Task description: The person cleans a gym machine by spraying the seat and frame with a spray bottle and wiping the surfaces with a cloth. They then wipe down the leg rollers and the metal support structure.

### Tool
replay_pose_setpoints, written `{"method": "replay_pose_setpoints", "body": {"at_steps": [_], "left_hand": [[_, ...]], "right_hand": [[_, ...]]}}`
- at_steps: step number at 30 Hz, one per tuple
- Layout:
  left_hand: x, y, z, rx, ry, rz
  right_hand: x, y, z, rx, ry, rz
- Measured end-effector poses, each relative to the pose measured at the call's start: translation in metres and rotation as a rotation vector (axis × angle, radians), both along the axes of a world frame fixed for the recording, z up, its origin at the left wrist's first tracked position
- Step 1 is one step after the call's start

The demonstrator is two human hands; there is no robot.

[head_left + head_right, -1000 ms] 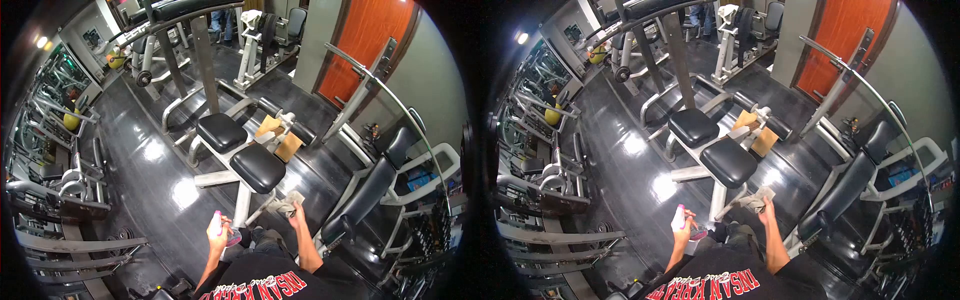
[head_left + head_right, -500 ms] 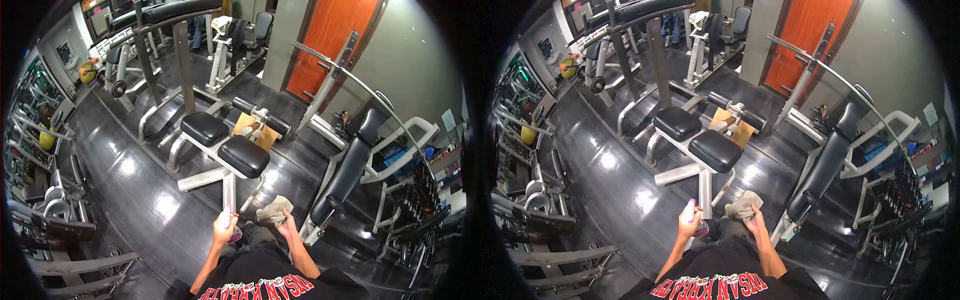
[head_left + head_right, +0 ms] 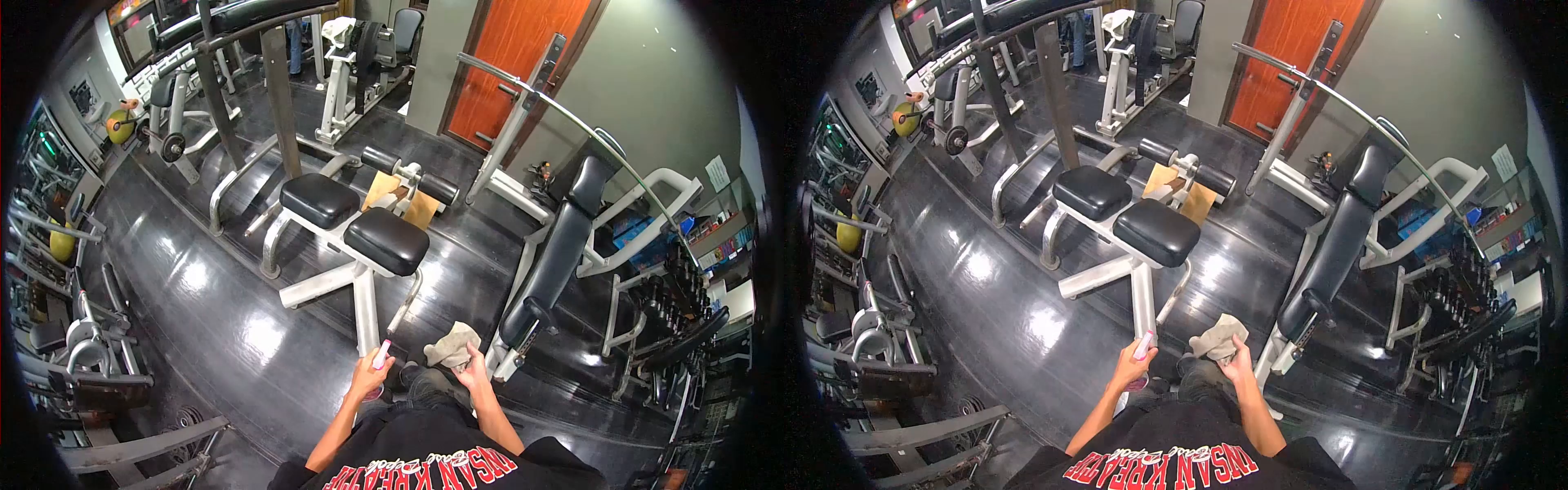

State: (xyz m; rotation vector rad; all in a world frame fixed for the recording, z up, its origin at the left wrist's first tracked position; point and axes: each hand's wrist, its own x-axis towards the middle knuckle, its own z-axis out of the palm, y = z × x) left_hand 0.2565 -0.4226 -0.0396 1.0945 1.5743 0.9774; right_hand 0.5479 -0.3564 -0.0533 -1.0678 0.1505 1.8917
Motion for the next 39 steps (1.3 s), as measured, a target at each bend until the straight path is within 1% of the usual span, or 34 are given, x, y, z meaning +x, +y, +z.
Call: {"method": "replay_pose_setpoints", "body": {"at_steps": [2,4,6,7,9,11,15,16,17,18,19,21,22,23,24,25,27,28,29,31,32,33,34,35,36,37,39], "left_hand": [[0.002,0.000,-0.004,0.025,0.029,0.010],[0.002,0.004,0.006,0.051,0.064,0.023],[0.004,0.006,0.016,-0.036,0.095,0.035],[0.007,0.010,0.015,-0.038,0.099,0.035],[0.011,0.015,0.009,-0.074,0.023,0.004],[0.017,0.022,0.005,-0.044,0.041,-0.009],[0.028,0.038,0.026,0.067,0.072,0.011],[0.031,0.040,0.028,0.064,0.080,0.019],[0.033,0.042,0.031,0.035,0.034,0.038],[0.035,0.045,0.033,0.006,-0.013,0.058],[0.038,0.046,0.037,0.001,-0.006,0.070],[0.042,0.048,0.045,0.003,-0.007,0.075],[0.044,0.046,0.044,-0.005,0.000,0.088],[0.047,0.045,0.044,-0.012,-0.040,0.116],[0.049,0.045,0.044,-0.014,-0.080,0.145],[0.050,0.044,0.043,-0.012,-0.072,0.159],[0.057,0.040,0.043,-0.021,-0.038,0.227],[0.063,0.040,0.053,-0.050,0.007,0.268],[0.067,0.038,0.059,-0.055,0.012,0.277],[0.072,0.026,0.066,-0.034,-0.107,0.387],[0.073,0.021,0.064,-0.042,-0.141,0.427],[0.071,0.017,0.062,-0.042,-0.131,0.431],[0.071,0.012,0.061,-0.030,-0.116,0.470],[0.071,0.008,0.060,-0.016,-0.104,0.506],[0.070,0.007,0.060,-0.024,-0.164,0.548],[0.068,0.009,0.058,-0.022,-0.168,0.555],[0.063,0.007,0.054,-0.029,-0.080,0.495]], "right_hand": [[0.003,0.004,-0.006,0.000,0.005,0.012],[0.006,0.008,-0.017,0.000,0.036,0.022],[0.005,0.017,-0.023,0.016,0.052,0.034],[0.006,0.019,-0.022,0.025,0.059,0.040],[0.008,0.026,-0.021,0.010,0.059,0.041],[0.008,0.033,-0.022,-0.003,0.066,0.046],[0.007,0.057,-0.037,0.004,0.035,0.087],[0.006,0.066,-0.051,0.039,0.000,0.103],[0.006,0.074,-0.063,0.074,-0.035,0.119],[-0.002,0.082,-0.043,0.117,-0.101,0.152],[-0.007,0.095,-0.051,0.114,-0.092,0.164],[-0.019,0.121,-0.068,0.244,-0.295,0.285],[-0.025,0.135,-0.068,0.264,-0.364,0.343],[-0.033,0.150,-0.068,0.259,-0.354,0.356],[-0.040,0.169,-0.082,0.413,-0.637,0.443],[-0.049,0.187,-0.083,0.574,-0.920,0.522],[-0.075,0.206,-0.082,0.754,-1.325,0.490],[-0.083,0.216,-0.090,0.827,-1.439,0.643],[-0.097,0.225,-0.166,1.238,-1.452,0.317],[-0.108,0.214,-0.147,0.819,-1.116,0.751],[-0.109,0.204,-0.133,0.819,-1.103,0.754],[-0.110,0.194,-0.111,0.966,-1.381,0.844],[-0.112,0.187,-0.102,1.107,-1.665,0.928],[-0.110,0.181,-0.100,1.107,-1.661,0.929],[-0.107,0.181,-0.095,1.233,-1.676,1.085],[-0.104,0.180,-0.087,1.357,-1.680,1.258],[-0.106,0.157,-0.079,1.372,-1.539,1.423]]}}
